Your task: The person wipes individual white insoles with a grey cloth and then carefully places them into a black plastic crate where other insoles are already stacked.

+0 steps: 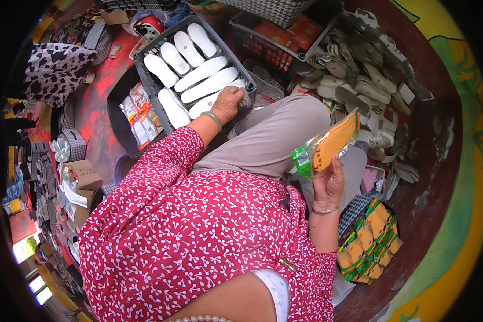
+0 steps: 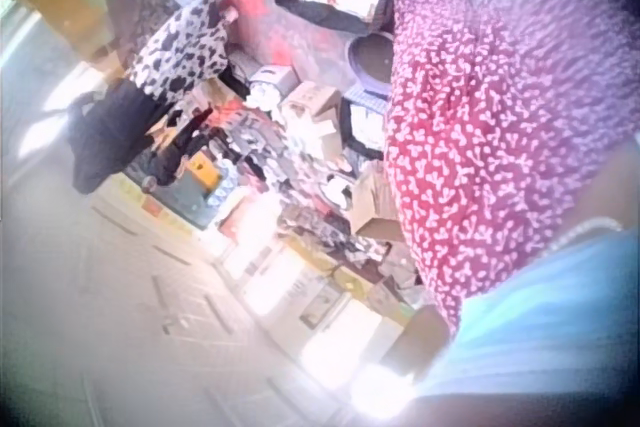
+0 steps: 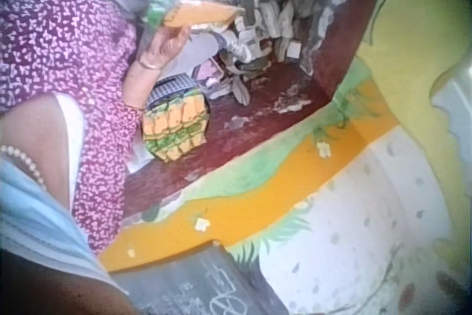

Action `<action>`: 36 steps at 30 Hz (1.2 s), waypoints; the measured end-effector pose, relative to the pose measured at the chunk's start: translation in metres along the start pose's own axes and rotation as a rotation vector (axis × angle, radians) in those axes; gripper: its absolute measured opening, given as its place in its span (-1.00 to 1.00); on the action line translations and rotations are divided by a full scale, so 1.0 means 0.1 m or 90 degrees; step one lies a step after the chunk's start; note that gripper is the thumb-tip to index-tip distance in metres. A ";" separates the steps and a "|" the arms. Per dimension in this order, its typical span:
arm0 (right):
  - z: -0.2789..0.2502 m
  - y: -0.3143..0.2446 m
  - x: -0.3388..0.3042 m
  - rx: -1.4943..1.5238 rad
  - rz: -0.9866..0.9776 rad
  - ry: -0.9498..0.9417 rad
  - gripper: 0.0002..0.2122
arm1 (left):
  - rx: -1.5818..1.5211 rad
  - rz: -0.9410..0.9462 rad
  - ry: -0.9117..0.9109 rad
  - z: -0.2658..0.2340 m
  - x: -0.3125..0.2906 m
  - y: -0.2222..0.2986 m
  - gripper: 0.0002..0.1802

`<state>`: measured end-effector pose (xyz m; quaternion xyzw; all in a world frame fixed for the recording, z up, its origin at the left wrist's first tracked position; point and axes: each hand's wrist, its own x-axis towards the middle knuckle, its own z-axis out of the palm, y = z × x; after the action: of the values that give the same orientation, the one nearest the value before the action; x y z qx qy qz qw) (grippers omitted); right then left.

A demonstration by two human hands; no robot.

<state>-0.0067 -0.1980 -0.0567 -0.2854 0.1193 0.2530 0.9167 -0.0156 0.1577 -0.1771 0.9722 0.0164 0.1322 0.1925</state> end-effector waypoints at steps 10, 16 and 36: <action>0.08 0.06 0.08 -0.025 0.038 -0.039 -0.58 | 0.066 0.088 -0.072 -0.71 -1.21 -0.09 -0.85; 0.06 0.03 0.12 -0.043 0.060 -0.060 -0.60 | 0.063 0.003 -0.048 -1.25 -1.79 -0.26 -0.70; 0.16 0.07 0.06 -0.031 0.046 -0.033 -0.65 | 0.458 -0.151 -0.258 -1.19 -1.25 -1.97 -0.80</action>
<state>-0.0042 -0.1812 -0.0486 -0.2966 0.0991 0.2960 0.9025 -0.1637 0.3737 -0.1770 0.9751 0.1350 -0.0987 -0.1454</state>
